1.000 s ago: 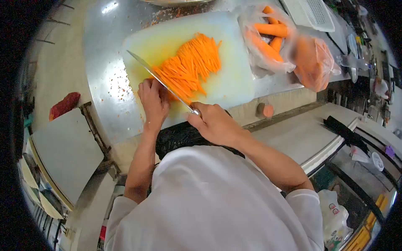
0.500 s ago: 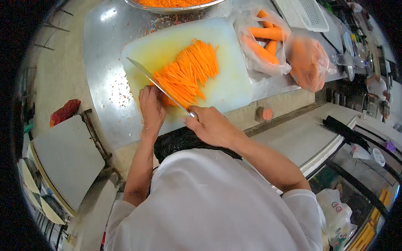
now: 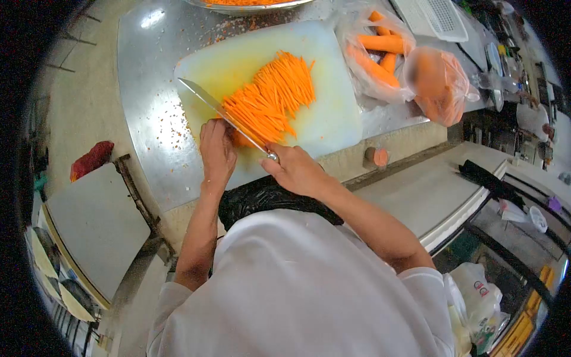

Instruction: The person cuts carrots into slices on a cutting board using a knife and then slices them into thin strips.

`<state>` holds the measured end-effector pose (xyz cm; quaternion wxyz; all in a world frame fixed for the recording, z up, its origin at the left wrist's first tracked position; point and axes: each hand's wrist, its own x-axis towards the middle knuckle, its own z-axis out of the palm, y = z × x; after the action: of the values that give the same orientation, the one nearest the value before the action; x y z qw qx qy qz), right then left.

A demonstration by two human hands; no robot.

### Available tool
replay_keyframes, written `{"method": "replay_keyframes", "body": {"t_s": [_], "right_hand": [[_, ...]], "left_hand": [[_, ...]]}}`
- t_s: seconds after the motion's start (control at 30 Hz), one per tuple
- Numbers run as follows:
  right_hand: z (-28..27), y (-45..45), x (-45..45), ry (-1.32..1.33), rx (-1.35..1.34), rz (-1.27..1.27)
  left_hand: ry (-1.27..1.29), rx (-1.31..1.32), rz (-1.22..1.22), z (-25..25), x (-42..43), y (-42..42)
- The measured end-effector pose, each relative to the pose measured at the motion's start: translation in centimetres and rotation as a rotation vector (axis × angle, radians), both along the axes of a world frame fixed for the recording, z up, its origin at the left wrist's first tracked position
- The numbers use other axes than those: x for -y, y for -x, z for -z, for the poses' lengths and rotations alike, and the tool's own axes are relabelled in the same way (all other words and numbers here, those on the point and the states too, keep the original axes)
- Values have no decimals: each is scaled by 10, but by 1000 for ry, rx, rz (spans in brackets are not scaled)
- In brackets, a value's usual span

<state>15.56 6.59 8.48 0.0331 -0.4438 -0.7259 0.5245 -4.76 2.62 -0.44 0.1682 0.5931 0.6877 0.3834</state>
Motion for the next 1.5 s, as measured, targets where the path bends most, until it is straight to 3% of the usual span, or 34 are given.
{"method": "replay_keyframes", "body": {"t_s": [0.07,0.17,0.27,0.37,0.47,0.6,0.7,0.9,1.0,1.1,1.2,1.3,1.4,1.5], "right_hand": [[-36,-2,-7,83,79,-39],[-38,-3,3,90,51,5],[18,0,9,-84,-47,45],[-51,10,-3,207,174,5],[-30,2,12,42,42,28],[-10,13,5,83,101,58],[-56,15,7,169,118,65],[3,14,13,-84,-25,61],[-48,15,11,46,47,18],[14,18,15,-97,-60,19],[15,16,14,-39,-16,23],[-3,23,10,63,65,63],[-4,23,10,123,81,88],[0,22,12,116,41,101]], "left_hand": [[-25,-7,20,-5,0,1],[0,-27,44,-6,3,6],[23,-83,53,-2,2,8],[25,-131,60,-2,1,11],[23,-144,46,0,5,11],[49,-138,53,0,5,13],[50,-109,52,2,4,14],[-48,-73,45,5,4,14],[0,-79,26,1,2,13],[-28,-16,4,1,4,13],[-37,16,-42,9,5,17],[-88,672,-314,1,7,24],[-51,316,-290,-10,36,50],[78,36,-82,-15,59,54]]}}
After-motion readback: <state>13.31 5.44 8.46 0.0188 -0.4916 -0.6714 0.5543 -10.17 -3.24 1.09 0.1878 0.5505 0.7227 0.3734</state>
